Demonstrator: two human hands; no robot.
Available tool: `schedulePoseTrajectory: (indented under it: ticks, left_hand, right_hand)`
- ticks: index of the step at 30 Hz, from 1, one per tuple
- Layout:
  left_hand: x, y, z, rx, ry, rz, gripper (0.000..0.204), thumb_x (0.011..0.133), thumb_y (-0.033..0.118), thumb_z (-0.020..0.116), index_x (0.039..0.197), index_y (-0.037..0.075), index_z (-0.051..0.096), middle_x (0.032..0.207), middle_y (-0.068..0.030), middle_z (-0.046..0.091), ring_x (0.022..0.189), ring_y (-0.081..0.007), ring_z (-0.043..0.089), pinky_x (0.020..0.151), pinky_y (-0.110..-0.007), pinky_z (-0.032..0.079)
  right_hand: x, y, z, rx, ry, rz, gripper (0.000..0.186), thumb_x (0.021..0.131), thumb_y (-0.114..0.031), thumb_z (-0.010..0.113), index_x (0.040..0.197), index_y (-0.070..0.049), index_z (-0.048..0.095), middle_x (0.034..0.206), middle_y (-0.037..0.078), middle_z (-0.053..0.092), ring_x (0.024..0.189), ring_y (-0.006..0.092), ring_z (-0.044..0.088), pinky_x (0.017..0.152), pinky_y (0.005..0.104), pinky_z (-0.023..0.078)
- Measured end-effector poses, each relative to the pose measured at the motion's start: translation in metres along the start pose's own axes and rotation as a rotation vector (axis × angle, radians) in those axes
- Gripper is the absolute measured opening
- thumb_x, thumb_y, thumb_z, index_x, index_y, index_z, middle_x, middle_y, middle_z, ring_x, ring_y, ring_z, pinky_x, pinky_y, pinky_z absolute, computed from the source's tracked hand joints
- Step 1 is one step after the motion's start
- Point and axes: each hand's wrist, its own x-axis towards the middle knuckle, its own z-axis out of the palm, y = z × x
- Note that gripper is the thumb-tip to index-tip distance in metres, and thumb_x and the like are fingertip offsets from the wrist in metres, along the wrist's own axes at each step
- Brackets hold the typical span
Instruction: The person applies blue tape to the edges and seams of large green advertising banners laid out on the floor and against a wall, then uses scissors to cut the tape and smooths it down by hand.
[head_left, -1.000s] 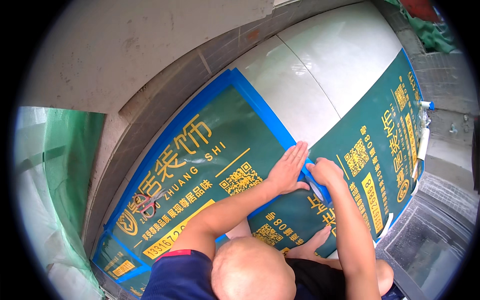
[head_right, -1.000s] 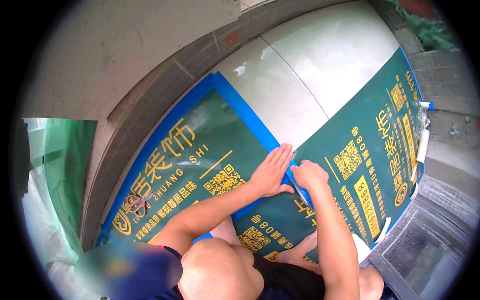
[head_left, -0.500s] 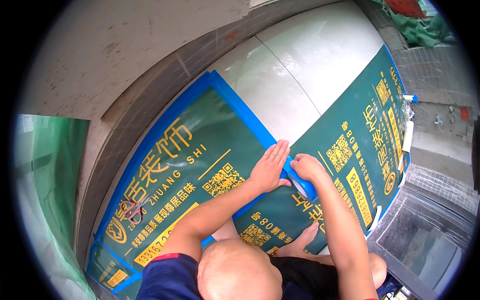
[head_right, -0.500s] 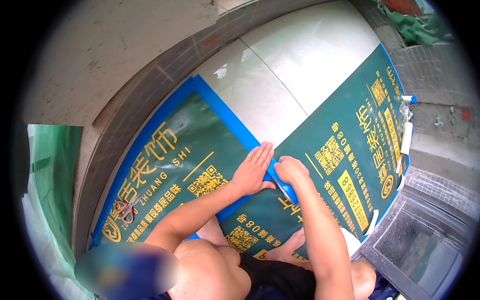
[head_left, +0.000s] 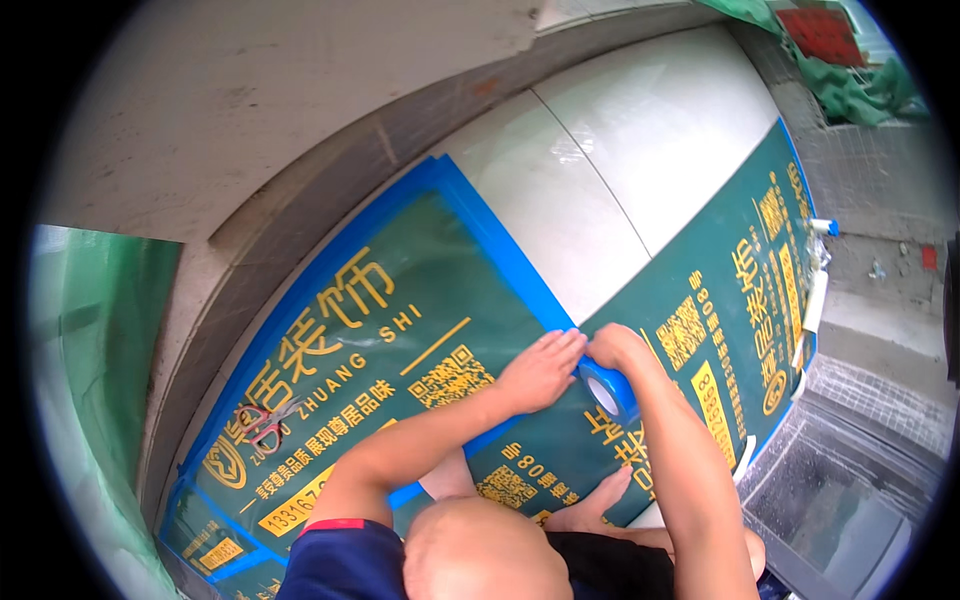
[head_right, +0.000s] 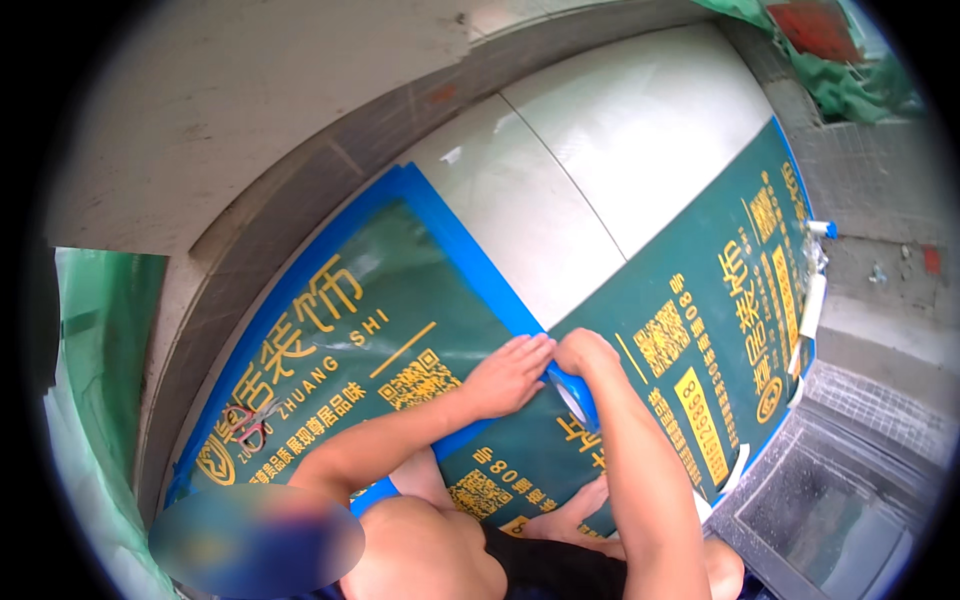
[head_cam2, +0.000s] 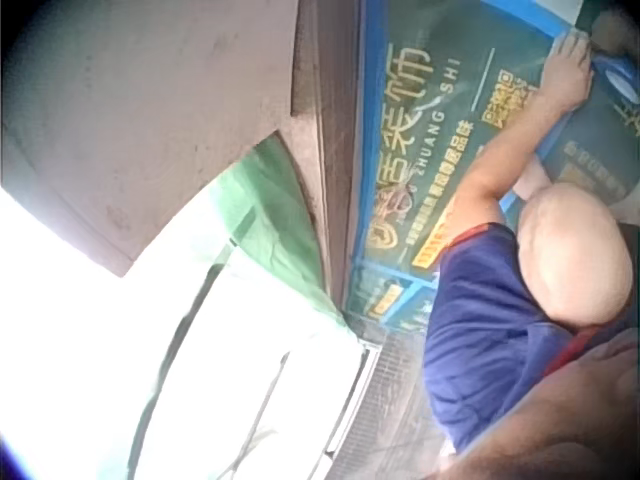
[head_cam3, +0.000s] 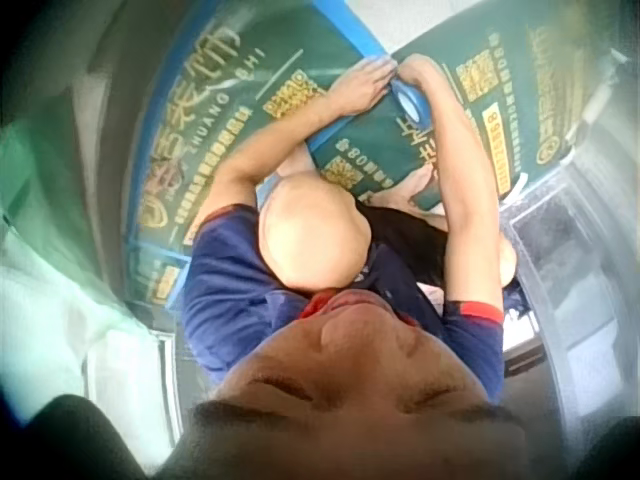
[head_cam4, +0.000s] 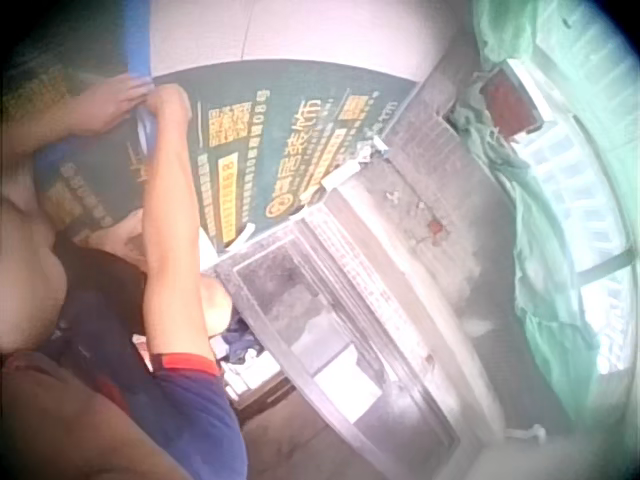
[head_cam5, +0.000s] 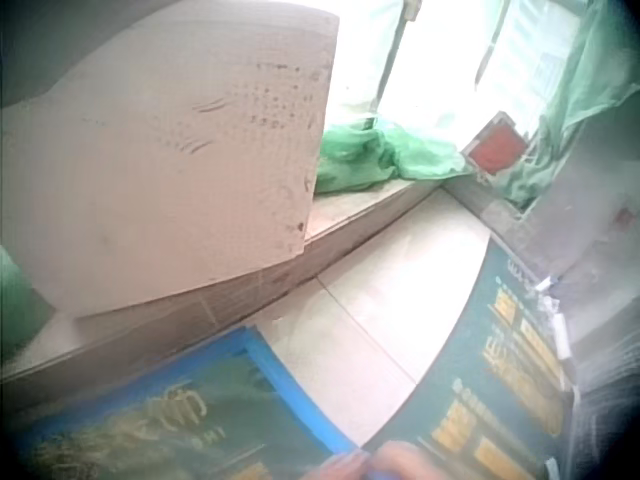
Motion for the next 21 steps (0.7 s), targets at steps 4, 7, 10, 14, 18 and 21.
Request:
schedulePoseTrajectory:
  ticks: [4,7,10,14,18,21]
  left_hand:
    - [-0.004,-0.005,-0.008,0.111,-0.092,0.055,0.059,0.092,0.028,0.065,0.140,-0.004,0.052,0.153,-0.0158,0.046,0.145,-0.0303,0.039,0.120,-0.044,0.029]
    - [0.008,-0.008,-0.011,0.138,-0.124,0.138,0.064,0.090,0.034,0.067,0.140,-0.004,0.052,0.153,-0.0151,0.044,0.142,-0.0296,0.041,0.118,-0.044,0.030]
    - [0.008,-0.014,-0.016,0.112,-0.127,0.160,0.069,0.087,0.037,0.069,0.140,-0.004,0.052,0.151,-0.0151,0.046,0.138,-0.0296,0.043,0.116,-0.043,0.033]
    - [0.009,-0.012,-0.011,0.054,-0.080,0.122,0.068,0.086,0.037,0.069,0.139,-0.003,0.054,0.151,-0.0139,0.047,0.139,-0.0293,0.043,0.116,-0.042,0.034]
    - [0.008,-0.010,-0.011,0.047,-0.089,0.079,0.068,0.087,0.041,0.068,0.139,-0.002,0.054,0.151,-0.0119,0.047,0.140,-0.0283,0.043,0.117,-0.041,0.033]
    - [0.011,-0.015,-0.011,0.047,-0.108,0.098,0.068,0.089,0.043,0.066,0.140,-0.001,0.054,0.152,-0.0112,0.045,0.140,-0.0278,0.042,0.118,-0.040,0.032]
  right_hand:
    - [-0.016,-0.006,0.000,0.000,0.031,-0.073,0.036,0.092,-0.025,0.052,0.111,-0.004,0.075,0.121,0.024,0.067,0.114,0.0403,0.065,0.099,0.0471,0.052]
    - [-0.007,0.015,0.015,-0.069,0.080,-0.179,0.036,0.092,-0.023,0.050,0.107,-0.003,0.075,0.118,0.024,0.068,0.111,0.0410,0.066,0.097,0.0476,0.053]
    - [-0.010,0.008,-0.001,-0.102,-0.047,-0.195,0.035,0.095,-0.024,0.051,0.107,-0.001,0.074,0.118,0.024,0.069,0.109,0.0393,0.068,0.097,0.0467,0.053]
    - [-0.011,0.008,-0.003,0.623,-0.279,0.248,0.030,0.101,-0.024,0.053,0.108,-0.001,0.071,0.108,0.017,0.074,0.092,0.0301,0.073,0.080,0.0458,0.059]
    - [-0.018,0.000,-0.022,0.899,-0.452,0.429,0.028,0.101,-0.028,0.059,0.110,-0.004,0.070,0.103,0.012,0.075,0.084,0.0251,0.072,0.075,0.0422,0.061]
    - [-0.007,0.011,-0.022,0.917,-0.514,0.468,0.027,0.100,-0.029,0.060,0.107,-0.006,0.071,0.099,0.011,0.075,0.079,0.0247,0.071,0.074,0.0428,0.061]
